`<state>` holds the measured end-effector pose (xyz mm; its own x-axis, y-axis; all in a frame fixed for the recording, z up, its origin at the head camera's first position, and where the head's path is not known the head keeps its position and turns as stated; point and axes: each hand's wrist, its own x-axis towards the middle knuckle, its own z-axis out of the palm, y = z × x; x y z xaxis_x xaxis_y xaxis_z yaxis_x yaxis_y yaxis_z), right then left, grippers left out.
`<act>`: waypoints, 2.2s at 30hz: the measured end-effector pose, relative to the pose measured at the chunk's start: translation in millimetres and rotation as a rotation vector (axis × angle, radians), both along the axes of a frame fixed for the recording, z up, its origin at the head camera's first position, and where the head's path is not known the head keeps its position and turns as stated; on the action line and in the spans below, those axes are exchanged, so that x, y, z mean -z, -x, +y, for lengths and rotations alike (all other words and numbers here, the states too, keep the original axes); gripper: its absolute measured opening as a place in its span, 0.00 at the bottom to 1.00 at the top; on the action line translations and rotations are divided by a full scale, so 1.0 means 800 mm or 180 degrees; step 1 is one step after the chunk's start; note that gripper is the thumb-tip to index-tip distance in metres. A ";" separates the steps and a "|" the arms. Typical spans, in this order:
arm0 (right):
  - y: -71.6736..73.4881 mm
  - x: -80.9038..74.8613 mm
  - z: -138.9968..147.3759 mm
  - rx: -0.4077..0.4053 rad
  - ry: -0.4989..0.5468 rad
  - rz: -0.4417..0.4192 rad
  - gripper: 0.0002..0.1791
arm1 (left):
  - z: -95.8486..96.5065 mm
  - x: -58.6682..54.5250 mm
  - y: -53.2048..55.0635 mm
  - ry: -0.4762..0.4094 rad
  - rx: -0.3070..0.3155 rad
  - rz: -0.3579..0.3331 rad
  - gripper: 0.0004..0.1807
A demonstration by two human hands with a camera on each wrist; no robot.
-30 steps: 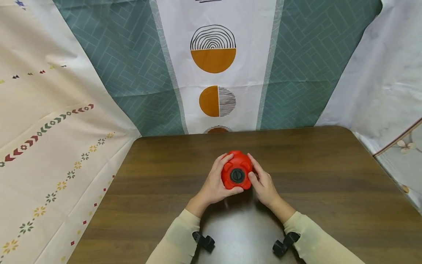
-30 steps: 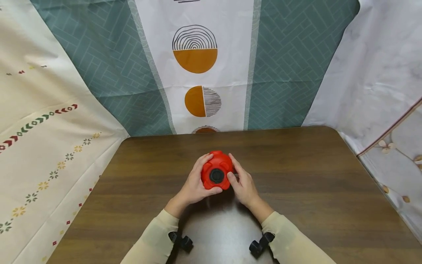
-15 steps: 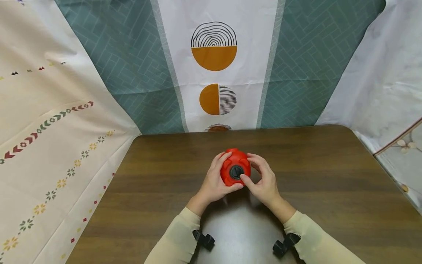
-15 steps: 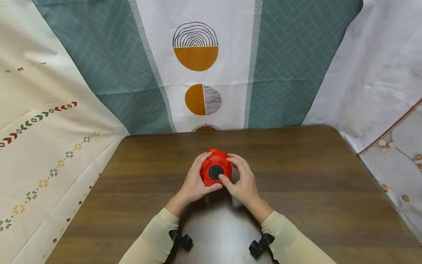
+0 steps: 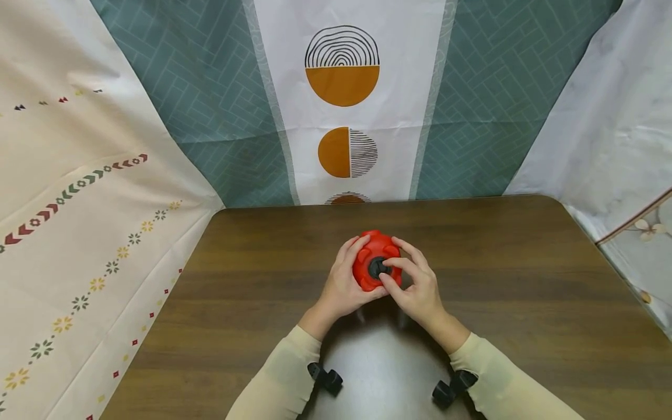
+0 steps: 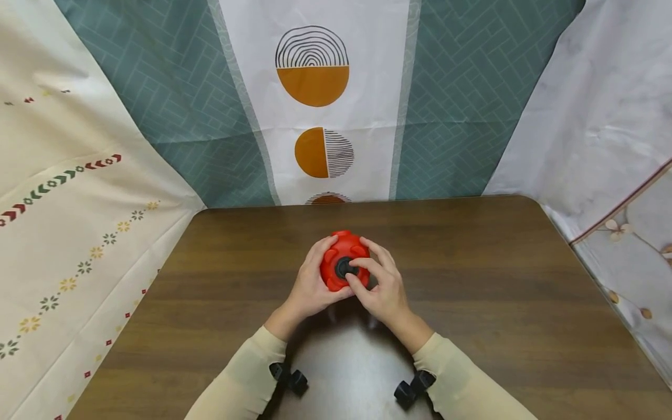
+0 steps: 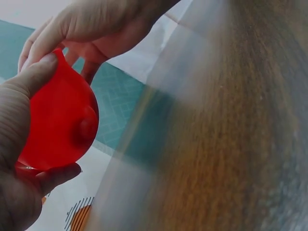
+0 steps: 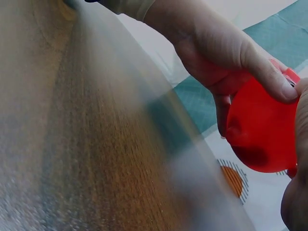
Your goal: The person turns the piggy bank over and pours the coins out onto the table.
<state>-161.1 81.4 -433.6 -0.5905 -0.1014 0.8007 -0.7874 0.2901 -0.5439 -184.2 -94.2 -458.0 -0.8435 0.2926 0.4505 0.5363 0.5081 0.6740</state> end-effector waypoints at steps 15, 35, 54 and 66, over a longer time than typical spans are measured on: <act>0.021 0.040 0.010 0.0086 -0.0243 -0.0234 0.12 | 0.000 -0.002 -0.002 0.0115 -0.0020 0.0007 0.53; 0.019 0.038 0.010 0.0077 -0.0016 -0.0418 0.07 | 0.002 0.000 -0.003 0.0131 -0.0017 0.0176 0.52; 0.021 0.037 0.013 0.0121 -0.0345 -0.0412 0.06 | 0.000 0.001 -0.004 0.0109 0.0058 0.0011 0.52; 0.020 0.031 0.013 0.0115 -0.0612 -0.0240 0.07 | -0.002 -0.004 -0.004 0.0044 0.0126 -0.0080 0.53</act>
<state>-177.4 91.7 -458.3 -0.6539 -0.2257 0.7221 -0.7338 0.4215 -0.5328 -180.9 -95.4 -454.8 -0.8420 0.3319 0.4252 0.5392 0.4962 0.6805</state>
